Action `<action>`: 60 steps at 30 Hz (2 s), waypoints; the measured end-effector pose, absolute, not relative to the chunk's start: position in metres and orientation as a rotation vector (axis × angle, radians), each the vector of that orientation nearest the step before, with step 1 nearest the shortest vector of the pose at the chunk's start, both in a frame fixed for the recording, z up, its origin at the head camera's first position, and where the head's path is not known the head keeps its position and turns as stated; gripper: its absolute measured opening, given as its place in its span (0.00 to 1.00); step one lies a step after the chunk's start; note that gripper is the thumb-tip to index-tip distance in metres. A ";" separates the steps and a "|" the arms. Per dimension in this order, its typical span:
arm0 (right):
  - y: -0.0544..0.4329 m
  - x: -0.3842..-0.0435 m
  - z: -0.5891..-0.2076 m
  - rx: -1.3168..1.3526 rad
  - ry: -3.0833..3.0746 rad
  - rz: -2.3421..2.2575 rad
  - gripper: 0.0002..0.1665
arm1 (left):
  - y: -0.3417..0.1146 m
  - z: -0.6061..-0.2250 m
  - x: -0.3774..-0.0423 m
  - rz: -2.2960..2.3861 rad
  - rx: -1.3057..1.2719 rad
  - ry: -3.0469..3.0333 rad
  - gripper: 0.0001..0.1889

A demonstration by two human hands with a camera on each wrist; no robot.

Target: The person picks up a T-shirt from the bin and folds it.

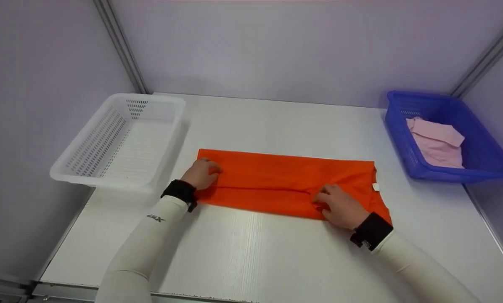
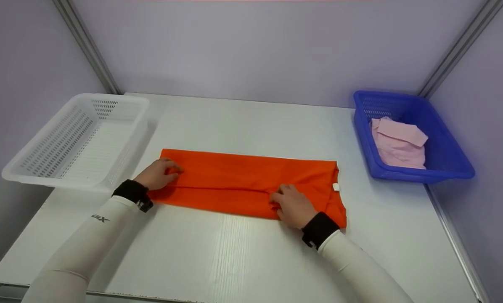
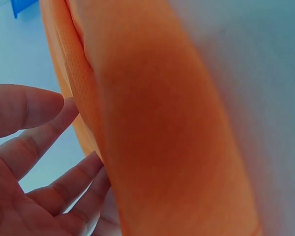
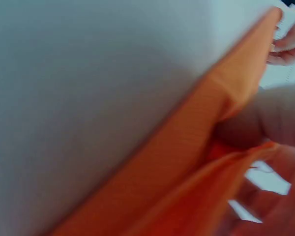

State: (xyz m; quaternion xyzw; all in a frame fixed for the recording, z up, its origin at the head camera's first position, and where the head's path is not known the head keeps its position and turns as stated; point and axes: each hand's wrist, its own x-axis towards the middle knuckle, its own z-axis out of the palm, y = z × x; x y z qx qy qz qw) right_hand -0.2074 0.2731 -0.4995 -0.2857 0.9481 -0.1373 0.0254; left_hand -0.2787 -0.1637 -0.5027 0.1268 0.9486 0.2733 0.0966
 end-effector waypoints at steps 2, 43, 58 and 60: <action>0.273 -0.209 -0.501 -0.912 3.025 -0.483 0.06 | -0.164 -0.503 -0.279 0.811 0.377 2.804 0.15; 0.259 -0.338 -0.478 -0.007 2.826 -0.084 0.34 | -0.114 -0.498 -0.259 0.506 0.592 2.896 0.14; 0.230 -0.367 -0.485 -0.180 2.821 -0.094 0.27 | -0.049 -0.502 -0.210 0.382 1.040 2.672 0.18; 0.228 -0.370 -0.488 -0.216 2.841 -0.124 0.30 | -0.042 -0.501 -0.206 0.345 1.080 2.664 0.18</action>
